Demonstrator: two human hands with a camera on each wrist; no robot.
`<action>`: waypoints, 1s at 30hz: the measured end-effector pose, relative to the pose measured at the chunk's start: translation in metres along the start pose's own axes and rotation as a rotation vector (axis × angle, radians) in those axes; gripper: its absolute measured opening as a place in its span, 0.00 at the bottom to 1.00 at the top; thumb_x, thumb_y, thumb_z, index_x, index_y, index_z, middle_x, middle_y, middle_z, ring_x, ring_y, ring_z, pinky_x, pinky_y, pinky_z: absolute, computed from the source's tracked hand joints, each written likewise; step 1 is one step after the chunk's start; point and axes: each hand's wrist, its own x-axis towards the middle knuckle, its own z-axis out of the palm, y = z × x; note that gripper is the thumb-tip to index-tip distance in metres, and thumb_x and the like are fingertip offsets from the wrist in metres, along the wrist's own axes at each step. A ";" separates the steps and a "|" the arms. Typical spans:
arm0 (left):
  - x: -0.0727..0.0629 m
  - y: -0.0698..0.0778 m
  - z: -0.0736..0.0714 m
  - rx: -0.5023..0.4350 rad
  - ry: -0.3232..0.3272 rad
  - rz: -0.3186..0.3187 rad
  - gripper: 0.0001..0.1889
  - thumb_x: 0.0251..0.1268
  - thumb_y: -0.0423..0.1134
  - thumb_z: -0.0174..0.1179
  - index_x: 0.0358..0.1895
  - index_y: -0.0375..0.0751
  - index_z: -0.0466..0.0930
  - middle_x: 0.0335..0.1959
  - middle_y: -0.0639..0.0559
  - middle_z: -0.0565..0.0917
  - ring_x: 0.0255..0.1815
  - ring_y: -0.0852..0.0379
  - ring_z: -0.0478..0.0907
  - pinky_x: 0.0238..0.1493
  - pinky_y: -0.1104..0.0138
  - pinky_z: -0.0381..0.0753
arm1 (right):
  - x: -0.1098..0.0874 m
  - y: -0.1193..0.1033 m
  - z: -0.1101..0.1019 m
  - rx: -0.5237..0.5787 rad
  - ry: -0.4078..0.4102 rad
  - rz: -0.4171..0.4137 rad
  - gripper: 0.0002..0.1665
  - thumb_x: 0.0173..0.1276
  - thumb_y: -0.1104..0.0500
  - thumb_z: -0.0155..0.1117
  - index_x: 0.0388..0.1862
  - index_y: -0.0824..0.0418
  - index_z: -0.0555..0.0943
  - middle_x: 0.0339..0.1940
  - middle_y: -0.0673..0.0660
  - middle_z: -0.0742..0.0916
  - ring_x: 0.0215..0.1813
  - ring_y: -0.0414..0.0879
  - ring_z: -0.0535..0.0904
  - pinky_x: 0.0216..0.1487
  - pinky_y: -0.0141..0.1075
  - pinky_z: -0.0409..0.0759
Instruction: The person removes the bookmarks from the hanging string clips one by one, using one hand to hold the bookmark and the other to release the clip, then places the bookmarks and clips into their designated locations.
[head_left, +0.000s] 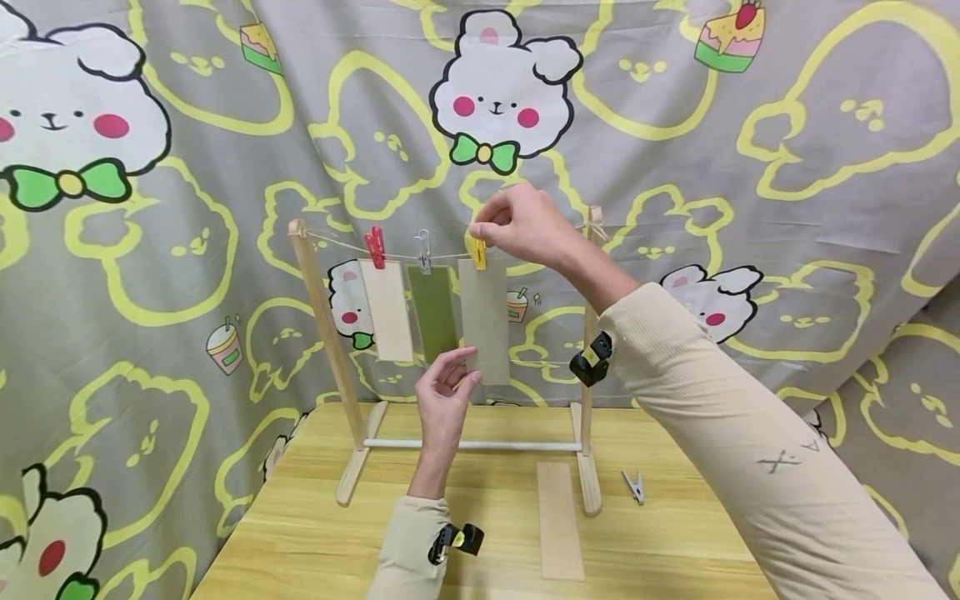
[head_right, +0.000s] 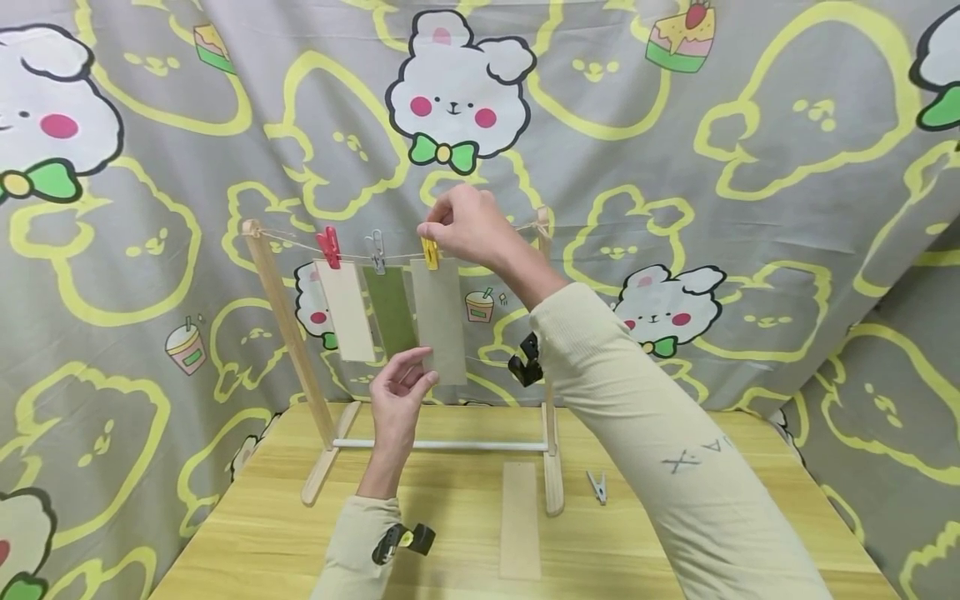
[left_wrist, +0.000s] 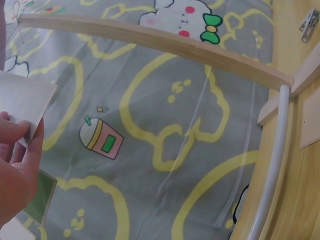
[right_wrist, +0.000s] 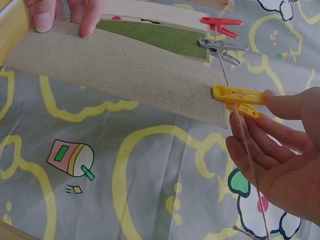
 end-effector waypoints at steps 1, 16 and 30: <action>0.000 0.000 0.000 -0.001 0.000 -0.002 0.18 0.56 0.13 0.64 0.52 0.21 0.81 0.52 0.29 0.85 0.45 0.57 0.85 0.48 0.68 0.87 | 0.000 0.000 0.000 -0.002 0.009 0.001 0.13 0.74 0.54 0.67 0.47 0.63 0.88 0.40 0.58 0.90 0.45 0.50 0.85 0.47 0.42 0.81; -0.003 0.000 -0.004 0.012 0.001 -0.016 0.19 0.55 0.12 0.64 0.52 0.23 0.82 0.53 0.31 0.85 0.46 0.55 0.86 0.49 0.67 0.87 | -0.001 0.000 0.003 0.010 0.192 -0.037 0.10 0.72 0.56 0.70 0.44 0.61 0.88 0.39 0.55 0.90 0.41 0.45 0.84 0.47 0.38 0.82; -0.006 -0.002 -0.006 0.015 0.003 -0.034 0.19 0.56 0.12 0.64 0.52 0.22 0.82 0.53 0.30 0.85 0.46 0.55 0.86 0.49 0.68 0.86 | 0.000 -0.002 0.004 0.033 0.289 -0.117 0.10 0.73 0.59 0.69 0.47 0.64 0.87 0.41 0.56 0.90 0.41 0.45 0.84 0.46 0.36 0.82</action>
